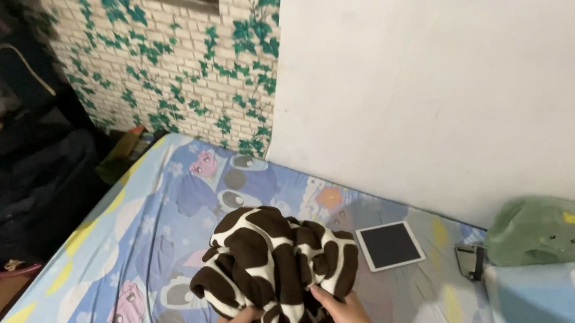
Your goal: The person folds a giraffe-print blanket on a bed. They first move a small cloth and a tablet out of the way, then fold the blanket into a compact square and place it on a nearby shelf.
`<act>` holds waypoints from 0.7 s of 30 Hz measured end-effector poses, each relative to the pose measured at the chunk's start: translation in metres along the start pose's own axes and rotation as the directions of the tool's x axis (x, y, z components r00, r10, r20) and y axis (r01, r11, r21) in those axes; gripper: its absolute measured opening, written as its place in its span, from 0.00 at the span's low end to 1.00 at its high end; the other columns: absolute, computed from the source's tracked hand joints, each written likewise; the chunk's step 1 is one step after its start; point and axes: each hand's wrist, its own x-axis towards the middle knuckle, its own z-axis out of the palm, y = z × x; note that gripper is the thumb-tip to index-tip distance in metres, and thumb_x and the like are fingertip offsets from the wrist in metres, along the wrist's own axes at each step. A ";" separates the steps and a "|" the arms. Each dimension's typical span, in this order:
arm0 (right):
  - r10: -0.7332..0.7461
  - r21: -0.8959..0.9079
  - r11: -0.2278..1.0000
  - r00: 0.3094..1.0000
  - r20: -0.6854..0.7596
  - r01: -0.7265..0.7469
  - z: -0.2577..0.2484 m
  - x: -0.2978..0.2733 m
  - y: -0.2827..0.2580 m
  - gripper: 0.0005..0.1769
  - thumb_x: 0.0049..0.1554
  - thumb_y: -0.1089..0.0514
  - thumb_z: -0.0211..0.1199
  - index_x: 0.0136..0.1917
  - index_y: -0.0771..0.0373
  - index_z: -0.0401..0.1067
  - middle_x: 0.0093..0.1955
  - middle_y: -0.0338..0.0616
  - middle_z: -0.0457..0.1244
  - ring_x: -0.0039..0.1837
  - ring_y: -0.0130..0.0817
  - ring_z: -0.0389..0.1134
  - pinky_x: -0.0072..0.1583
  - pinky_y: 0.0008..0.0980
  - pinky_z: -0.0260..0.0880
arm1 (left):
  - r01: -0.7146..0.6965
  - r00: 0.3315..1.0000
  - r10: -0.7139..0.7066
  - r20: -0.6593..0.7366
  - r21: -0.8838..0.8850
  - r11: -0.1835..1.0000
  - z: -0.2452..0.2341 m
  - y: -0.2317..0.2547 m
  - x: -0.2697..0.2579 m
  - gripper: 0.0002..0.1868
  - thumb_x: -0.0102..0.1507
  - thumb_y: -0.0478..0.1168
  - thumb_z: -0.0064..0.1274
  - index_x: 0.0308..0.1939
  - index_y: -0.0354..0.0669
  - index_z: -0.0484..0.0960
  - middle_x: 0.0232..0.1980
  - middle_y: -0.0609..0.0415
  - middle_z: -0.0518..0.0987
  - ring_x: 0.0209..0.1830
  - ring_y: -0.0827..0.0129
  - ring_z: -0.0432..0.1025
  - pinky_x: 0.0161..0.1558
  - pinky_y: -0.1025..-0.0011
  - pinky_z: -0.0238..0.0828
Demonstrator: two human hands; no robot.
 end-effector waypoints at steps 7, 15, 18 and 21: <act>-0.163 -0.144 0.974 0.982 0.095 0.176 -0.006 -0.027 -0.015 0.43 0.53 0.51 0.68 0.80 0.49 0.61 0.80 0.33 0.60 0.79 0.34 0.60 0.76 0.36 0.59 | -0.024 1.000 0.025 -0.007 0.081 0.996 0.007 0.011 -0.019 0.35 0.50 0.28 0.54 0.64 0.28 0.76 0.56 0.33 0.84 0.52 0.44 0.76 0.56 0.52 0.73; -0.227 -0.246 0.930 0.953 0.202 0.274 -0.043 -0.017 -0.011 0.43 0.52 0.50 0.70 0.79 0.49 0.62 0.79 0.34 0.60 0.78 0.34 0.60 0.75 0.35 0.60 | -0.156 0.987 0.157 0.020 -0.023 0.987 0.030 0.006 -0.067 0.36 0.49 0.25 0.53 0.65 0.30 0.77 0.60 0.38 0.83 0.58 0.49 0.75 0.61 0.54 0.70; -0.266 -0.195 0.931 0.940 0.216 0.308 -0.051 -0.026 -0.011 0.40 0.52 0.54 0.71 0.77 0.53 0.65 0.78 0.36 0.62 0.77 0.33 0.61 0.74 0.34 0.60 | -0.184 0.983 0.184 0.006 -0.048 0.982 0.026 -0.010 -0.069 0.36 0.48 0.26 0.54 0.64 0.30 0.79 0.59 0.37 0.84 0.56 0.49 0.76 0.60 0.54 0.72; -0.182 -0.182 0.958 0.961 0.208 0.221 -0.051 -0.050 -0.024 0.39 0.54 0.55 0.68 0.77 0.53 0.65 0.78 0.35 0.61 0.78 0.35 0.60 0.75 0.36 0.59 | -0.237 0.972 0.237 -0.009 -0.027 0.971 0.026 -0.016 -0.082 0.36 0.46 0.27 0.55 0.62 0.29 0.80 0.57 0.39 0.85 0.54 0.52 0.77 0.59 0.57 0.73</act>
